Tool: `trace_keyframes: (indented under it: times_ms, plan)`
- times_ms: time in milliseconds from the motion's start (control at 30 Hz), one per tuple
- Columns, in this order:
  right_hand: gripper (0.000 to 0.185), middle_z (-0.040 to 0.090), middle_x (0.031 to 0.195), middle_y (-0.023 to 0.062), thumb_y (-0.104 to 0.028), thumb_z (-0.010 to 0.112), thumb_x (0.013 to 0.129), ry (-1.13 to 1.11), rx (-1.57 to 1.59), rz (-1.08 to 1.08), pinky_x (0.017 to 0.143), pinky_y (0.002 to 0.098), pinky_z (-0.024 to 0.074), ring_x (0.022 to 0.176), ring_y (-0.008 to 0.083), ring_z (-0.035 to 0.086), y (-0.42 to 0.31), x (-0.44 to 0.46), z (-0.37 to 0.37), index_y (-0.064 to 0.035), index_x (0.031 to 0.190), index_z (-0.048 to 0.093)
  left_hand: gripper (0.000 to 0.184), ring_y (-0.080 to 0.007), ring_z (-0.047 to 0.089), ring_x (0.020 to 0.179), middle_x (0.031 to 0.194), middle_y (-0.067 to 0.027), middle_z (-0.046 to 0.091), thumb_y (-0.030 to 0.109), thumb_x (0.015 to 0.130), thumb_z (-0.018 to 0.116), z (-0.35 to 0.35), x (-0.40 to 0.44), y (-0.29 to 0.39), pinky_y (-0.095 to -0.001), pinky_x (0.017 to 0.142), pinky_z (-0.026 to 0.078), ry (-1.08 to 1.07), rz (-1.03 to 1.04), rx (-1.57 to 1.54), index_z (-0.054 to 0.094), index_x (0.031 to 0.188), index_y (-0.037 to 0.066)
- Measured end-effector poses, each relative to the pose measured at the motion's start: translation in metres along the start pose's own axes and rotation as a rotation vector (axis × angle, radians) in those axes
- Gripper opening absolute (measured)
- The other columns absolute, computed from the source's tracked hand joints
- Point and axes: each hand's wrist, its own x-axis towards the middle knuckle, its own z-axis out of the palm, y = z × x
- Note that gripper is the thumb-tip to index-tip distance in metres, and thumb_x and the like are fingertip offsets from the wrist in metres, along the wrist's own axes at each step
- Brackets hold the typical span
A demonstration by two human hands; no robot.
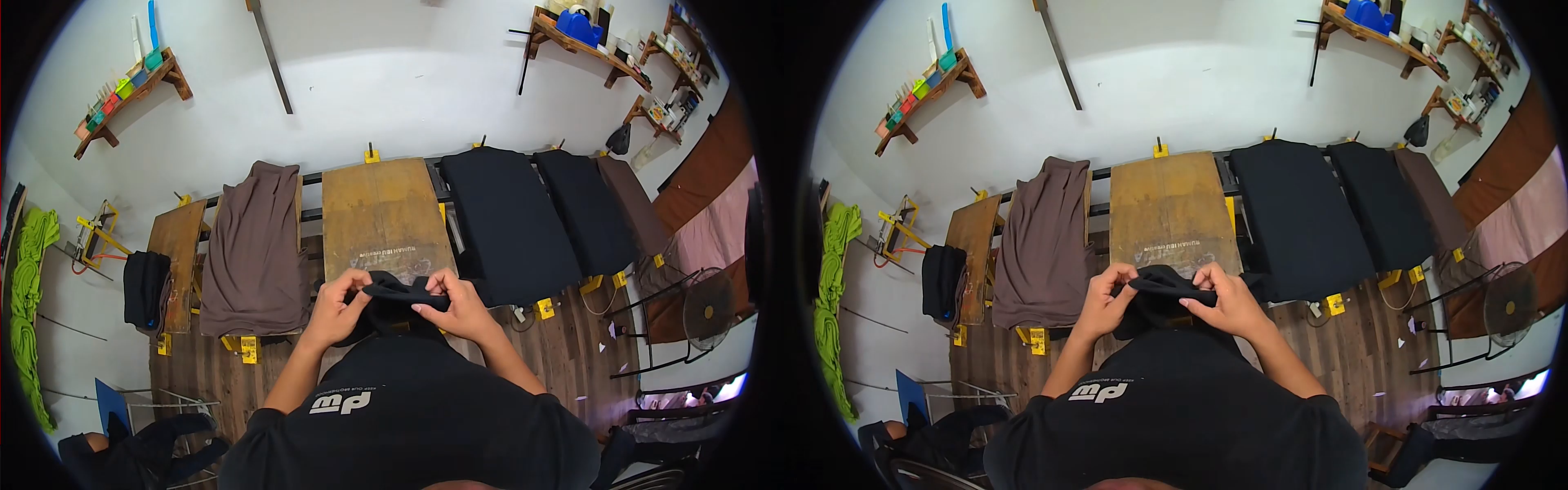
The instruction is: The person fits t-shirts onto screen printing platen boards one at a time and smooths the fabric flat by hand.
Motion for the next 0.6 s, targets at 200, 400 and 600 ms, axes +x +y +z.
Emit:
trace_keyframes:
  times_ms: [200,400,600]
  plan:
    - [0.028,0.066,0.082,0.0113,-0.023,0.082,0.087,0.026,-0.259,-0.206,0.064,0.0381,0.0508,0.073,0.0273,0.066,0.015,0.004,-0.006,-0.0044,0.094,0.062,0.018,-0.0304,0.069,0.079,0.089,-0.0149,0.07,0.018,0.098,0.067,-0.007,-0.001,0.042,-0.0368,0.073,0.052,-0.176,-0.023,0.289,0.068,0.106,0.002]
    - [0.06,0.061,0.058,0.0133,-0.066,0.076,0.084,-0.37,-0.629,0.092,0.059,0.0458,0.0517,0.066,0.0346,0.069,0.004,0.001,0.003,-0.0069,0.092,0.069,0.016,-0.0316,0.064,0.084,0.087,-0.0102,0.062,0.019,0.098,0.065,0.0,-0.01,0.028,-0.0407,0.08,0.047,-0.195,0.099,0.513,0.069,0.096,0.004]
    - [0.054,0.074,0.078,0.0154,-0.058,0.077,0.084,-0.299,-0.67,0.155,0.07,0.0493,0.056,0.08,0.039,0.073,0.038,0.002,0.015,-0.007,0.101,0.075,0.022,-0.0341,0.061,0.087,0.089,-0.0131,0.059,0.021,0.1,0.063,-0.009,-0.016,0.043,-0.0395,0.076,0.047,-0.362,0.021,0.028,0.062,0.091,0.001]
